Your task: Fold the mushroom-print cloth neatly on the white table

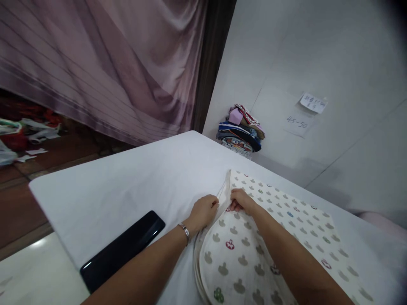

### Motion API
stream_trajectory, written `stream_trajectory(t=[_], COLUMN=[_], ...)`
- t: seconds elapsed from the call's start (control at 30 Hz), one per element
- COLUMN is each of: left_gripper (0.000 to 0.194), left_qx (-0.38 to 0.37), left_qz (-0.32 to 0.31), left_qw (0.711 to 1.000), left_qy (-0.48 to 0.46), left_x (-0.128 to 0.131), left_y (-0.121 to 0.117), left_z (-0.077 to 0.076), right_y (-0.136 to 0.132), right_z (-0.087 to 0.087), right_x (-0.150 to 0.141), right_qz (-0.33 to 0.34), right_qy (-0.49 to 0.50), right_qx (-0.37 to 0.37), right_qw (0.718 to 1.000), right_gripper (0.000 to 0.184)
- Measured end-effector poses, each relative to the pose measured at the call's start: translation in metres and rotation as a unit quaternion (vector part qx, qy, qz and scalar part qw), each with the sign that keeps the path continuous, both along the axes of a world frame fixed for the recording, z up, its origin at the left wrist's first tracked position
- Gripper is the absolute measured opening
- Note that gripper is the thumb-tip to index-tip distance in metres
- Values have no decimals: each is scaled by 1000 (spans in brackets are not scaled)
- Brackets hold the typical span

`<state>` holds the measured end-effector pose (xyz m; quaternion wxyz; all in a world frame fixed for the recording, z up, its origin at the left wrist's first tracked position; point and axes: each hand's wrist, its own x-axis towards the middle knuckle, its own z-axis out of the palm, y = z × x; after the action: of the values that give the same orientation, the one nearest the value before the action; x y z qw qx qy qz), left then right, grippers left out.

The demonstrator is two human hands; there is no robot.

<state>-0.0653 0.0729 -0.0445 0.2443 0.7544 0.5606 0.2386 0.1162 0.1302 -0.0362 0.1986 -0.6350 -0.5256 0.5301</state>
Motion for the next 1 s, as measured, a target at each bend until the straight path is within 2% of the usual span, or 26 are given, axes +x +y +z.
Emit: stream_trajectory(t=[0.17, 0.27, 0.57, 0.77, 1.0], left_gripper=[17, 19, 16, 20, 17], left_qx=[-23, -40, -32, -30, -53], left_qz=[38, 59, 63, 76, 69], left_qw=[993, 989, 992, 993, 995], left_qy=[108, 128, 101, 79, 38], left_x=[17, 27, 41, 29, 19], left_y=[19, 29, 27, 31, 37], left_z=[8, 10, 3, 5, -1], right_y=[2, 3, -2, 1, -1], right_z=[-2, -1, 9, 17, 12], right_x=[0, -1, -4, -10, -22], right_qz=[-11, -15, -9, -14, -27], right_qy=[6, 1, 4, 14, -7], right_qx=[4, 5, -11, -34, -29], right_qw=[1000, 1000, 1000, 999, 999], right_gripper=[12, 12, 11, 15, 5])
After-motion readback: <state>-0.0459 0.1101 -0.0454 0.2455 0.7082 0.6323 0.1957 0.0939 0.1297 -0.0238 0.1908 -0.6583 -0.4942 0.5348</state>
